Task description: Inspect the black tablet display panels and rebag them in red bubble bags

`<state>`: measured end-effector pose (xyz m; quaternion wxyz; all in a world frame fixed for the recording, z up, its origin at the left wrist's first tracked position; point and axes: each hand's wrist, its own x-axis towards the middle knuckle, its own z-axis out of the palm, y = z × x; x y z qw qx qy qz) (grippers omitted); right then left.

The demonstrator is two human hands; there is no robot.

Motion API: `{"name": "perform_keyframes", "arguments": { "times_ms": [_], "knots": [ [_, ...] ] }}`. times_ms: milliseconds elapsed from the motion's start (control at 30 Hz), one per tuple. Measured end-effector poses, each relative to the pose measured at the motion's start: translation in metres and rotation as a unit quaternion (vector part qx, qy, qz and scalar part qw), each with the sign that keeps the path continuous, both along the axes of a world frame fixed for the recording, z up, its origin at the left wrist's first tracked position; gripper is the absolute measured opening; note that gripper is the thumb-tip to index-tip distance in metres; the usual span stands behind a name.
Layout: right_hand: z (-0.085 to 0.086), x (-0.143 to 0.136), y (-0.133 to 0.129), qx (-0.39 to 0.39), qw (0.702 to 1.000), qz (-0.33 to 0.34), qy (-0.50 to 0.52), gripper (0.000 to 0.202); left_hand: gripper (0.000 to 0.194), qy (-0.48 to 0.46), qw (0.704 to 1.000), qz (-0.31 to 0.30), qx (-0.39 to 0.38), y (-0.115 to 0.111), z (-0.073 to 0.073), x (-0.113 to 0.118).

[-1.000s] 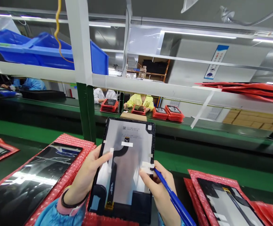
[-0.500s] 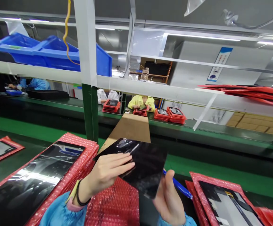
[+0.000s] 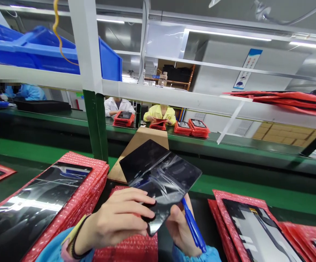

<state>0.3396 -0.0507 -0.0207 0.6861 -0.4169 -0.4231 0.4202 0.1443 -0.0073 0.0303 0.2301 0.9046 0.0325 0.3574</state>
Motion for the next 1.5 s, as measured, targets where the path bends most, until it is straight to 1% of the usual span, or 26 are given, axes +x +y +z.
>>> {"name": "perform_keyframes", "arguments": {
  "times_ms": [33,67,100,133,200,233,267,300,367,433,467,533,600,633,667,700,767,833,900,967,1100,1233,1333,1433,1500],
  "knots": [
    [0.000,0.000,-0.002,-0.008,0.999,0.016,0.028,0.062,0.021,-0.019,1.000,0.001,-0.019,0.001,-0.002,0.000],
    [0.001,-0.001,-0.004,-0.017,0.997,0.036,0.067,0.065,0.020,-0.048,0.997,0.015,-0.051,0.002,-0.005,0.000],
    [0.003,-0.002,-0.007,-0.026,0.993,0.054,0.102,0.068,0.017,-0.086,0.991,0.050,-0.093,0.004,-0.008,0.000],
    [0.005,-0.003,-0.009,-0.028,0.991,0.058,0.120,0.070,0.014,-0.130,0.977,0.101,-0.139,0.007,-0.010,0.001],
    [0.010,-0.006,-0.014,-0.021,0.989,0.055,0.134,0.072,0.012,-0.204,0.929,0.210,-0.227,0.014,-0.014,0.002],
    [0.011,-0.006,-0.015,-0.014,0.989,0.047,0.138,0.071,0.014,-0.219,0.907,0.242,-0.268,0.019,-0.015,0.003],
    [0.012,-0.007,-0.017,-0.008,0.989,0.036,0.143,0.069,0.017,-0.218,0.891,0.249,-0.311,0.024,-0.016,0.003],
    [0.013,-0.007,-0.018,0.001,0.989,0.024,0.149,0.067,0.019,-0.212,0.878,0.237,-0.357,0.029,-0.016,0.003],
    [0.013,-0.006,-0.018,0.019,0.987,0.008,0.159,0.061,0.021,-0.216,0.846,0.173,-0.455,0.037,-0.014,0.004],
    [0.012,-0.005,-0.018,0.030,0.986,0.006,0.164,0.052,0.020,-0.260,0.793,0.094,-0.543,0.040,-0.012,0.006],
    [0.011,-0.004,-0.018,0.030,0.987,0.009,0.158,0.048,0.019,-0.297,0.763,0.061,-0.571,0.040,-0.012,0.008],
    [0.008,-0.003,-0.016,0.017,0.992,0.020,0.127,0.043,0.014,-0.386,0.702,0.026,-0.598,0.037,-0.011,0.011],
    [0.006,-0.004,-0.014,-0.005,0.996,0.037,0.082,0.046,0.008,-0.472,0.644,0.035,-0.601,0.032,-0.010,0.013],
    [0.005,-0.006,-0.013,-0.015,0.997,0.044,0.064,0.049,0.006,-0.505,0.622,0.043,-0.597,0.029,-0.009,0.013],
    [0.005,-0.008,-0.011,-0.019,0.997,0.046,0.053,0.051,0.005,-0.528,0.609,0.050,-0.590,0.027,-0.009,0.012],
    [0.005,-0.012,-0.010,-0.016,0.997,0.047,0.051,0.052,0.005,-0.545,0.605,0.056,-0.577,0.026,-0.008,0.011],
    [0.007,-0.021,-0.007,0.002,0.996,0.062,0.058,0.059,0.005,-0.572,0.619,0.068,-0.533,0.024,-0.007,0.006],
    [0.009,-0.030,-0.006,0.017,0.992,0.106,0.064,0.071,0.006,-0.587,0.635,0.076,-0.497,0.022,-0.005,0.000],
    [0.010,-0.036,-0.006,0.024,0.986,0.149,0.066,0.076,0.008,-0.586,0.645,0.075,-0.485,0.022,-0.004,-0.004],
    [0.012,-0.039,-0.007,0.029,0.984,0.162,0.073,0.071,0.010,-0.580,0.651,0.074,-0.484,0.022,-0.004,-0.006],
    [0.019,-0.043,-0.010,0.024,0.983,0.159,0.085,0.060,0.010,-0.577,0.655,0.082,-0.481,0.026,-0.005,-0.006],
    [0.026,-0.045,-0.012,0.041,0.989,0.118,0.082,0.045,0.009,-0.583,0.651,0.121,-0.471,0.034,-0.006,-0.009],
    [0.024,-0.042,-0.014,0.011,0.994,0.080,0.079,0.039,0.011,-0.586,0.655,0.169,-0.446,0.041,-0.005,-0.012],
    [0.018,-0.038,-0.017,-0.033,0.997,-0.002,0.075,0.035,0.012,-0.582,0.661,0.204,-0.428,0.048,-0.004,-0.015],
    [0.015,-0.036,-0.019,-0.038,0.995,-0.051,0.073,0.035,0.012,-0.576,0.661,0.218,-0.429,0.053,-0.004,-0.017]
  ]
}}
